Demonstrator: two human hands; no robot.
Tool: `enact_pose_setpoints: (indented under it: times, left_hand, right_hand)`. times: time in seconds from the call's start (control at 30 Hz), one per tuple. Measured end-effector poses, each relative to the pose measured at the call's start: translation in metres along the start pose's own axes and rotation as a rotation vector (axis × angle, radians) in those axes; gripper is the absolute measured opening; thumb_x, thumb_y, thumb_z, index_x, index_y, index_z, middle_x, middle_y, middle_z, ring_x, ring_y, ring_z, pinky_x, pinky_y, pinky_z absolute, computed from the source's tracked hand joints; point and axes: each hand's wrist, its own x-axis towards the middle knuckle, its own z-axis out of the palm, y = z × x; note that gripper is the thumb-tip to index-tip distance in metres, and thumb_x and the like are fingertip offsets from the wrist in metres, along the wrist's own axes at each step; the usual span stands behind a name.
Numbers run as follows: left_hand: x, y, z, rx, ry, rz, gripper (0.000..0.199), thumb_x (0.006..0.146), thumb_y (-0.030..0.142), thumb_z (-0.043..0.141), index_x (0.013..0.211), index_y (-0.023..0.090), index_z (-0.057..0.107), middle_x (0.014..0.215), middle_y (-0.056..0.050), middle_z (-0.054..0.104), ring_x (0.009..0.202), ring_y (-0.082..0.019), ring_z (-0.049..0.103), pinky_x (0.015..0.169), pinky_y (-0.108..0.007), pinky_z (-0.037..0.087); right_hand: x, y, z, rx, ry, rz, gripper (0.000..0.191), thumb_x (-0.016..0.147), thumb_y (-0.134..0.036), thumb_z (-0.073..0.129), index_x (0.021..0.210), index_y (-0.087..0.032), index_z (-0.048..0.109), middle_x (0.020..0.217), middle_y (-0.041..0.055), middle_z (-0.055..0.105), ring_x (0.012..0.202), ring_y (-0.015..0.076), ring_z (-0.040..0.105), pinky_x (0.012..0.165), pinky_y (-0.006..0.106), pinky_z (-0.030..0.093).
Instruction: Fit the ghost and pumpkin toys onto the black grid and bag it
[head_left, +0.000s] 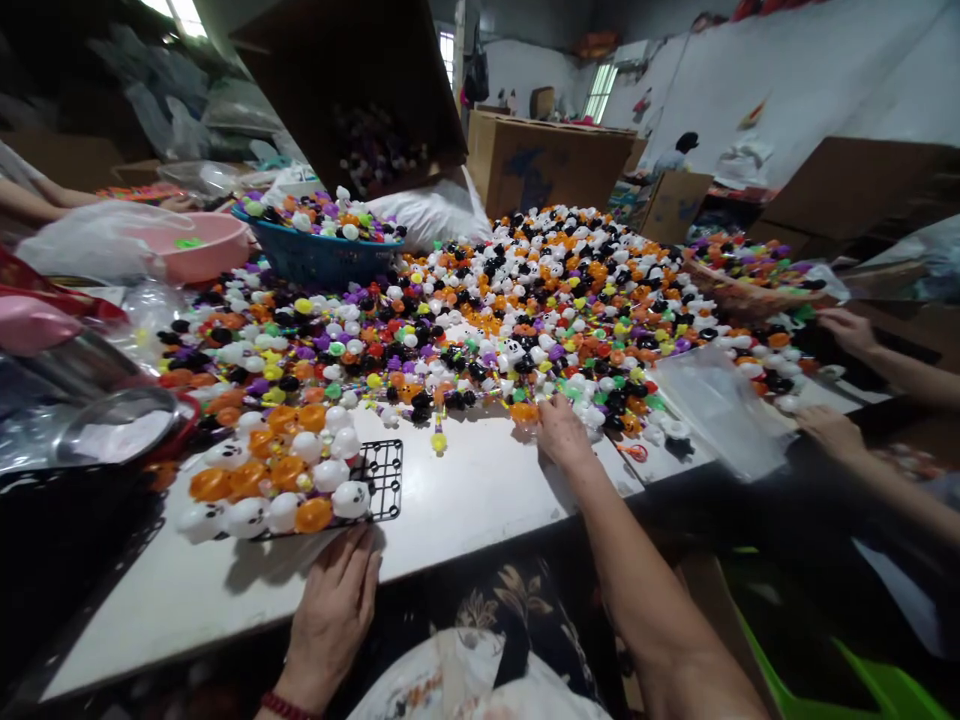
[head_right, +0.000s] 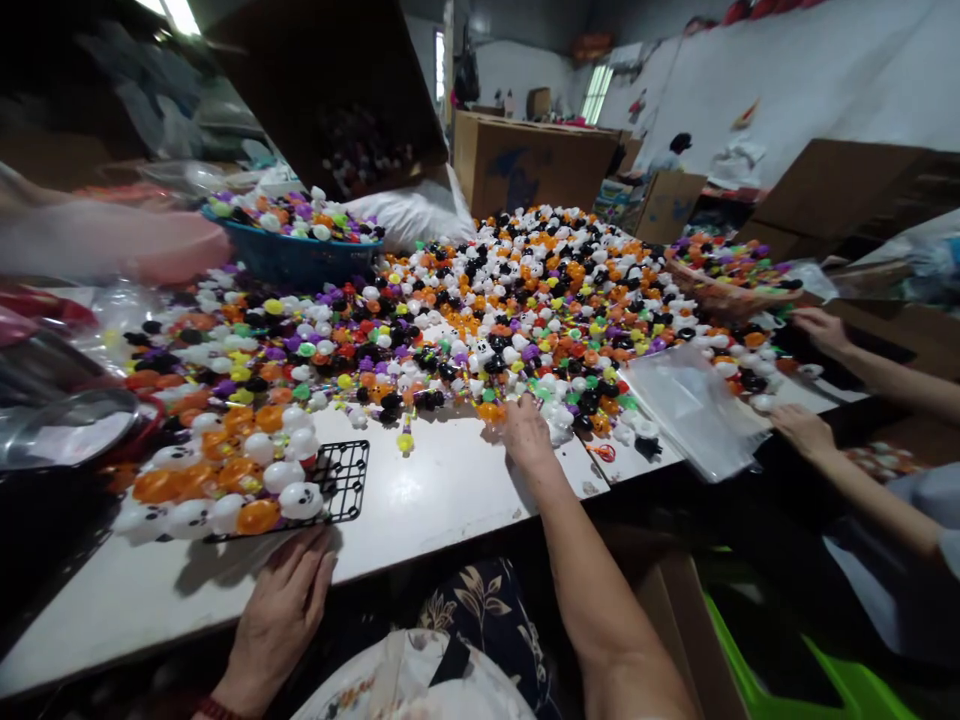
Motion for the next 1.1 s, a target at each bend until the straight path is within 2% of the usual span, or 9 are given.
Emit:
enact_pose_setpoints:
  times: [0.17, 0.27, 0.4, 0.57, 0.63, 0.77, 0.9, 1.0, 1.1]
  left_hand:
    - [0.002, 0.001, 0.000, -0.016, -0.004, -0.009, 0.029, 0.093, 0.020, 0.055, 0.122, 0.016, 0.058, 0.126, -0.012, 0.065, 0.120, -0.027, 0.058, 0.102, -0.043, 0.047]
    - [0.002, 0.001, 0.000, -0.011, -0.002, -0.021, 0.033, 0.093, 0.021, 0.055, 0.125, 0.016, 0.056, 0.126, -0.012, 0.065, 0.119, -0.027, 0.058, 0.101, -0.043, 0.047]
    - [0.002, 0.003, -0.001, -0.010, -0.004, -0.012, 0.034, 0.092, 0.017, 0.057, 0.126, 0.013, 0.055, 0.125, -0.013, 0.065, 0.120, -0.027, 0.057, 0.101, -0.043, 0.048]
    - [0.002, 0.008, -0.003, -0.029, -0.039, -0.050, 0.032, 0.092, 0.017, 0.056, 0.124, 0.014, 0.056, 0.124, -0.014, 0.064, 0.120, -0.027, 0.058, 0.099, -0.044, 0.050]
    - [0.002, 0.011, -0.010, -0.077, -0.013, -0.066, 0.034, 0.091, 0.015, 0.057, 0.125, 0.015, 0.056, 0.123, -0.015, 0.064, 0.117, -0.027, 0.059, 0.097, -0.045, 0.052]
    - [0.011, 0.019, -0.045, -0.223, 0.079, -0.046, 0.047, 0.086, 0.006, 0.060, 0.131, 0.018, 0.053, 0.118, -0.013, 0.064, 0.113, -0.024, 0.060, 0.096, -0.042, 0.053]
    - [0.047, 0.018, -0.087, -0.193, 0.124, 0.003, 0.067, 0.083, 0.005, 0.062, 0.144, 0.023, 0.042, 0.131, -0.013, 0.058, 0.125, -0.028, 0.052, 0.104, -0.047, 0.048]
    - [0.082, 0.005, -0.101, -0.126, -0.039, 0.051, 0.064, 0.088, 0.011, 0.056, 0.148, 0.022, 0.036, 0.142, -0.013, 0.053, 0.135, -0.029, 0.043, 0.111, -0.052, 0.041]
    - [0.103, -0.010, -0.098, -0.063, -0.173, 0.134, 0.052, 0.092, 0.014, 0.050, 0.143, 0.021, 0.041, 0.141, -0.010, 0.055, 0.135, -0.028, 0.044, 0.110, -0.051, 0.041]
  right_hand:
    - [-0.009, -0.007, 0.007, 0.150, 0.169, -0.147, 0.024, 0.090, -0.016, 0.052, 0.111, -0.019, 0.063, 0.116, 0.0125, 0.057, 0.099, 0.0238, 0.058, 0.081, 0.032, 0.047]
    - [-0.019, -0.025, 0.008, 0.251, 0.236, -0.296, 0.020, 0.091, -0.014, 0.047, 0.105, -0.017, 0.062, 0.110, 0.0123, 0.062, 0.102, 0.0236, 0.057, 0.089, 0.033, 0.046]
    - [-0.036, -0.058, 0.013, 0.311, 0.250, -0.441, 0.023, 0.094, -0.014, 0.039, 0.096, -0.017, 0.061, 0.089, 0.0103, 0.064, 0.088, 0.0229, 0.058, 0.084, 0.034, 0.046]
    - [-0.054, -0.092, 0.016, 0.336, 0.215, -0.552, 0.021, 0.094, -0.014, 0.042, 0.096, -0.017, 0.063, 0.090, 0.0092, 0.064, 0.082, 0.0202, 0.058, 0.077, 0.030, 0.045]
    - [-0.058, -0.101, 0.016, 0.382, 0.190, -0.573, 0.020, 0.094, -0.014, 0.043, 0.096, -0.017, 0.063, 0.091, 0.0091, 0.064, 0.081, 0.0195, 0.058, 0.076, 0.029, 0.045]
    - [-0.066, -0.119, 0.018, 0.611, 0.047, -0.605, 0.014, 0.092, -0.018, 0.049, 0.091, -0.018, 0.063, 0.087, 0.0072, 0.063, 0.080, 0.0189, 0.057, 0.073, 0.028, 0.044]
    - [-0.071, -0.147, 0.026, 0.991, -0.257, -0.425, 0.013, 0.088, -0.030, 0.058, 0.087, -0.018, 0.063, 0.079, 0.0027, 0.064, 0.072, 0.0160, 0.057, 0.069, 0.028, 0.044]
    - [-0.069, -0.173, 0.039, 1.256, -0.427, -0.320, 0.016, 0.082, -0.032, 0.062, 0.089, -0.018, 0.066, 0.083, 0.0015, 0.066, 0.077, 0.0163, 0.059, 0.074, 0.028, 0.046]
    - [-0.063, -0.194, 0.050, 1.345, -0.472, -0.297, 0.016, 0.078, -0.030, 0.063, 0.087, -0.017, 0.066, 0.079, 0.0004, 0.065, 0.074, 0.0154, 0.057, 0.073, 0.028, 0.045]
